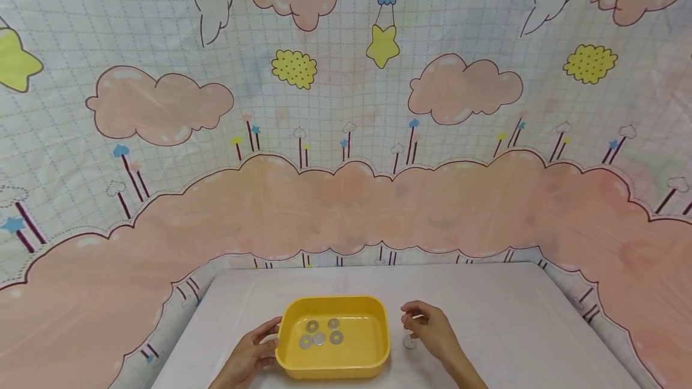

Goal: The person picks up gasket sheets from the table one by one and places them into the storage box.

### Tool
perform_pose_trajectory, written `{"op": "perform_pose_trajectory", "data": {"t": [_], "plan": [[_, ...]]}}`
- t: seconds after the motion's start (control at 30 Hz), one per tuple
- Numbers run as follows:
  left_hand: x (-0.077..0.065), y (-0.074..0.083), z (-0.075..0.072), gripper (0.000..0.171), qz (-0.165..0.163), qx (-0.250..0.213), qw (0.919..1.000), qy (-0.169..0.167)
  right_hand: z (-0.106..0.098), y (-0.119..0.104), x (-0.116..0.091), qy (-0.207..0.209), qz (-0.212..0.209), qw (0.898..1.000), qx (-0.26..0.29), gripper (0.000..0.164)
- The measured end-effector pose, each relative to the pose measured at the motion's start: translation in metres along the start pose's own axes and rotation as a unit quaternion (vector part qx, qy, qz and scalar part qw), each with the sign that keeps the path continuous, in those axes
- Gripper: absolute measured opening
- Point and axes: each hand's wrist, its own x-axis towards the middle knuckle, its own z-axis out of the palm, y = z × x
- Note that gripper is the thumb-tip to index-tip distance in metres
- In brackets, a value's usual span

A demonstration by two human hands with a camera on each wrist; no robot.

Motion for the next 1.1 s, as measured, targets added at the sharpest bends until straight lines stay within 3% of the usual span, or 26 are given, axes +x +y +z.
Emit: {"op": "perform_pose_trajectory", "data": {"t": [0.4, 0.67, 1.1], "plan": [[0.006, 0.001, -0.004, 0.069, -0.011, 0.002, 0.9999, -0.005, -0.019, 0.025, -0.009, 0.058, 0.016, 0.994, -0.088, 0.027], [0.007, 0.006, -0.006, 0.068, -0.013, 0.008, 0.9999, -0.003, -0.026, 0.04, -0.012, 0.07, -0.004, 0.99, -0.123, 0.025], [0.001, 0.003, -0.002, 0.068, -0.008, 0.011, 0.9999, 0.003, -0.042, 0.056, -0.018, 0.059, 0.016, 0.985, -0.16, 0.034]]}}
